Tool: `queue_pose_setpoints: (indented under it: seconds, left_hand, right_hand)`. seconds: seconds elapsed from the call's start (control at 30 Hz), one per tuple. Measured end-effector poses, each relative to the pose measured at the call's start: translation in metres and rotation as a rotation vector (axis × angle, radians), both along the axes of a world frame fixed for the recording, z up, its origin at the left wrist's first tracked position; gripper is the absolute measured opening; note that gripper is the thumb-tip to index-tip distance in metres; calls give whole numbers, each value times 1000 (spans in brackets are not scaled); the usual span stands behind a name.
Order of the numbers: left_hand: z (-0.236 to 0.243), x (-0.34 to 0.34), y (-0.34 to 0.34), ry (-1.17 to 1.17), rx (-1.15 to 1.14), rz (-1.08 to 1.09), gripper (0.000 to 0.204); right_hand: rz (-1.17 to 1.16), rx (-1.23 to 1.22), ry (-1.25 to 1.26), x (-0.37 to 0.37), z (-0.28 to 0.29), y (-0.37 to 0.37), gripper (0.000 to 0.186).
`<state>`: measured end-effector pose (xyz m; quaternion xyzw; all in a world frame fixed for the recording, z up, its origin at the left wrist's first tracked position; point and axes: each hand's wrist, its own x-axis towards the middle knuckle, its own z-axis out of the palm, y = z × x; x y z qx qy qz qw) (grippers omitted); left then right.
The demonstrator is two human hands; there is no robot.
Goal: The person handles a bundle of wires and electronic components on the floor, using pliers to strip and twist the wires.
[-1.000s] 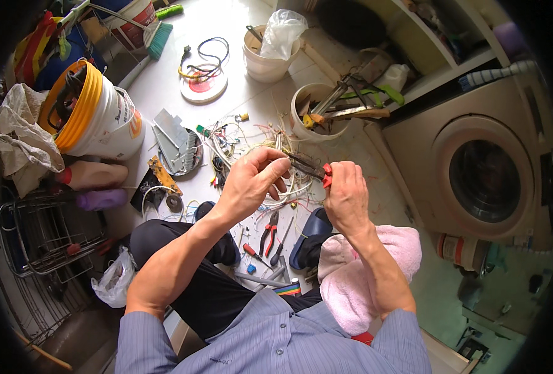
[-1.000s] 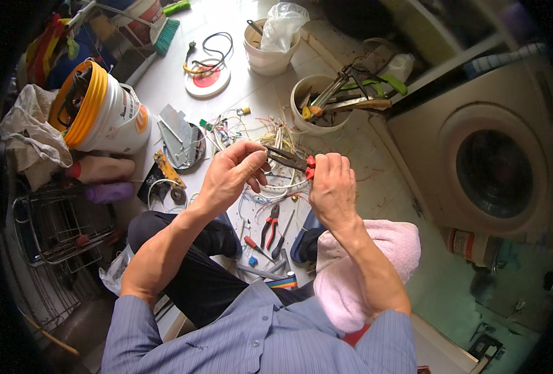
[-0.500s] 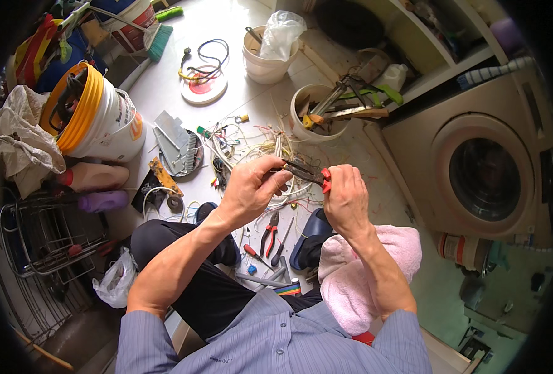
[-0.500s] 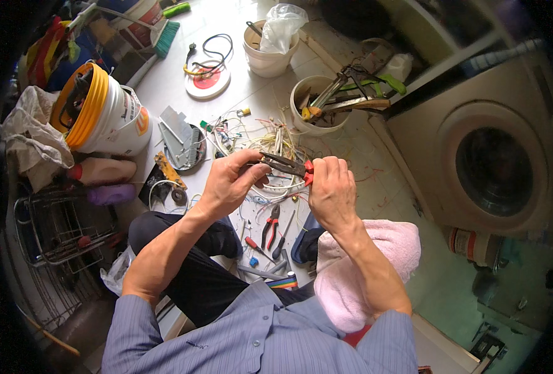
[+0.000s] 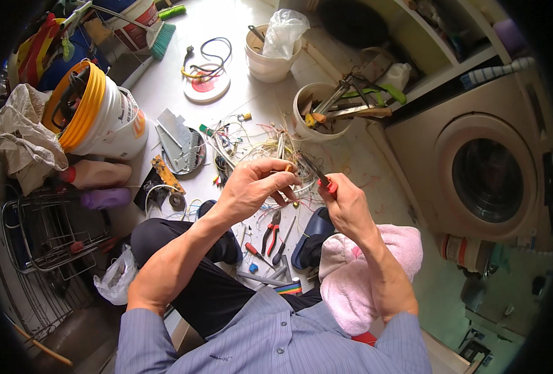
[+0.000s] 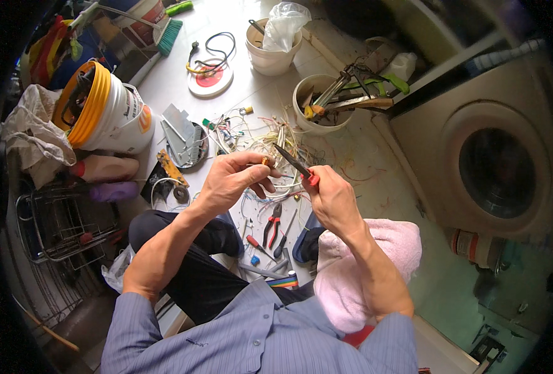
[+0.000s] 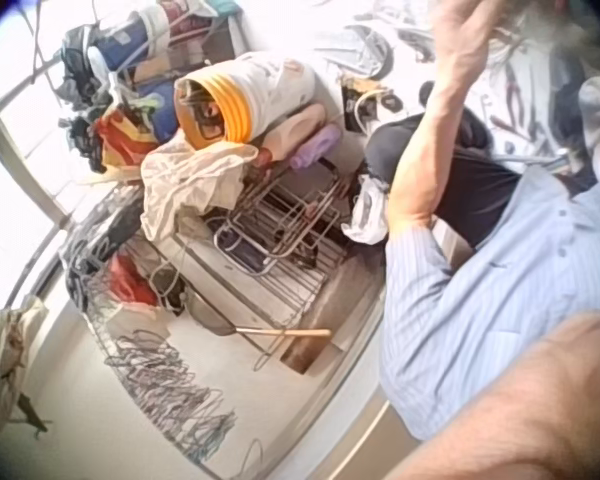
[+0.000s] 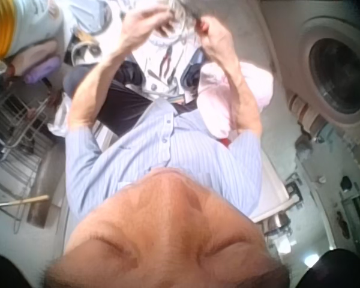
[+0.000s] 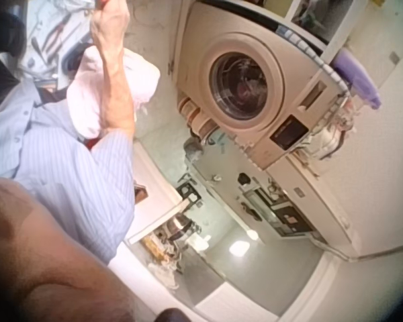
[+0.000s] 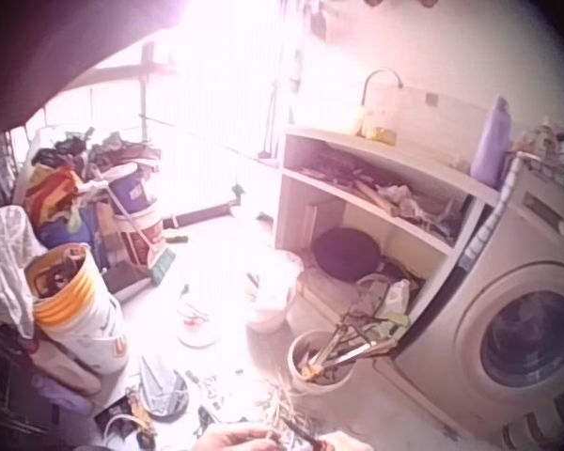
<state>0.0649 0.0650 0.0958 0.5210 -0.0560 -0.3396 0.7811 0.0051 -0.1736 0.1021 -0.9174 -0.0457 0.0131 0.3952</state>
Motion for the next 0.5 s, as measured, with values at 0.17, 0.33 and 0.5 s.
queue_pose_setpoints:
  seconds: [0.17,0.33,0.5]
  left_hand:
    - [-1,1,0,-25,-6,24,27]
    - [-3,-1,-1,27,-35,46,27]
    - [-4,-3,-4,14,20,69,28]
  right_hand:
    - [29,-94,-105,2,-1,-5,16]
    - [34,-137,-122,3,0,-7,18]
    - [55,-166,-130,2,-2,-7,18]
